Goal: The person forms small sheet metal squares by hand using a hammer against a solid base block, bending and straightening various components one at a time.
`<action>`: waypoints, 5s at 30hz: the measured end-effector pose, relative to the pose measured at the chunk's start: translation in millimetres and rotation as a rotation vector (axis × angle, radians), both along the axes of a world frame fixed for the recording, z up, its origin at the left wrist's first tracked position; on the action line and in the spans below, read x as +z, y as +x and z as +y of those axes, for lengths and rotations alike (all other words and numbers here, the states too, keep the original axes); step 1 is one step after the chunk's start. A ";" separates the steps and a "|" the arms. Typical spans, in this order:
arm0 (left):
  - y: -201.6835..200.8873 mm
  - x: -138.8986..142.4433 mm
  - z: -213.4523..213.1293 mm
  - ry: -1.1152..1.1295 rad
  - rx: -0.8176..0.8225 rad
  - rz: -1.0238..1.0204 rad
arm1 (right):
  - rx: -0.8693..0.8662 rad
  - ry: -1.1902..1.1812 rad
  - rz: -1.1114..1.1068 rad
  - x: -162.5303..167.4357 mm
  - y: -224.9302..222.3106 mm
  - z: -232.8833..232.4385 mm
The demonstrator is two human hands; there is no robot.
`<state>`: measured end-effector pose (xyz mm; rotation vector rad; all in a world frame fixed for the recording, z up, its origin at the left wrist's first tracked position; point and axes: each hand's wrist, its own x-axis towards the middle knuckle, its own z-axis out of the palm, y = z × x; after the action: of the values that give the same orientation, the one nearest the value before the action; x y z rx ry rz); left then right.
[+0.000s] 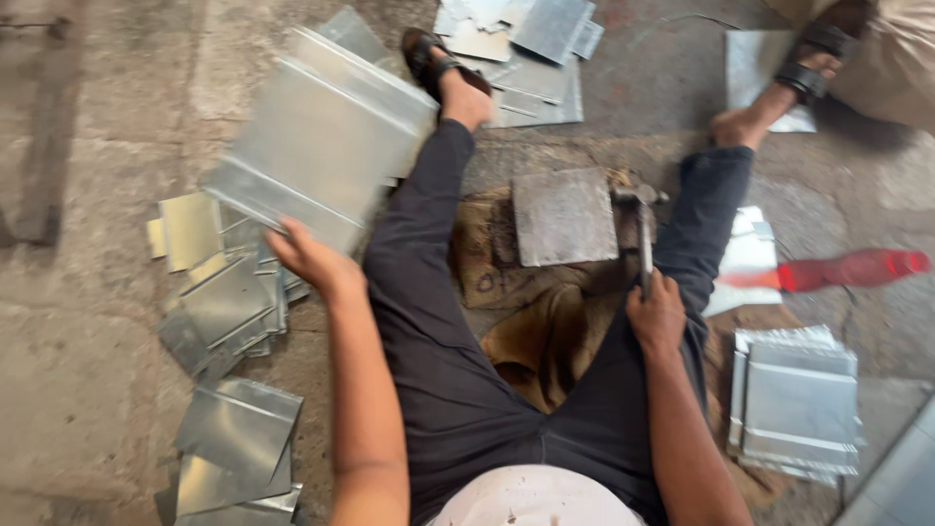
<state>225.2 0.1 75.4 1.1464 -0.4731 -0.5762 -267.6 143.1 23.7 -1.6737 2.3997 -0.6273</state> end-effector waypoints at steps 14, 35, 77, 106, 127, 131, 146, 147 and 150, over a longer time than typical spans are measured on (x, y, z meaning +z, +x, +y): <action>-152.5 -11.8 31.8 0.610 -0.853 -1.199 | 0.038 -0.079 0.239 13.9 -26.3 7.4; -212.4 -116.7 67.7 0.566 -1.168 -0.430 | -1.492 -0.296 -1.220 -45.0 -186.6 281.7; -220.2 -103.5 75.3 0.382 -1.170 -1.027 | -1.304 -0.887 -1.724 -39.6 -191.9 202.9; -202.5 -66.3 68.9 0.560 -1.029 0.387 | 0.477 0.181 0.087 66.4 127.3 -2.2; -192.3 -67.3 29.4 0.727 -0.609 -0.645 | -0.152 0.300 -0.845 17.6 -10.3 -54.2; -194.6 -60.2 17.0 0.830 -0.601 -0.555 | -0.258 0.347 -1.672 27.4 4.9 -55.1; -175.0 -59.1 -29.5 0.776 -0.796 -0.574 | -0.159 -0.012 -0.965 16.5 42.5 17.3; -173.1 -61.9 -29.1 0.766 -0.813 -0.558 | -0.115 -0.081 -0.978 24.5 42.5 18.5; -171.5 -71.3 -30.1 0.646 -0.758 -0.613 | -0.030 -0.264 -1.071 55.7 37.3 26.1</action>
<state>53.7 -30.0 4.1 1.7730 -1.3490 -1.0805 -230.2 169.3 79.5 -0.9284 1.5822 -1.4267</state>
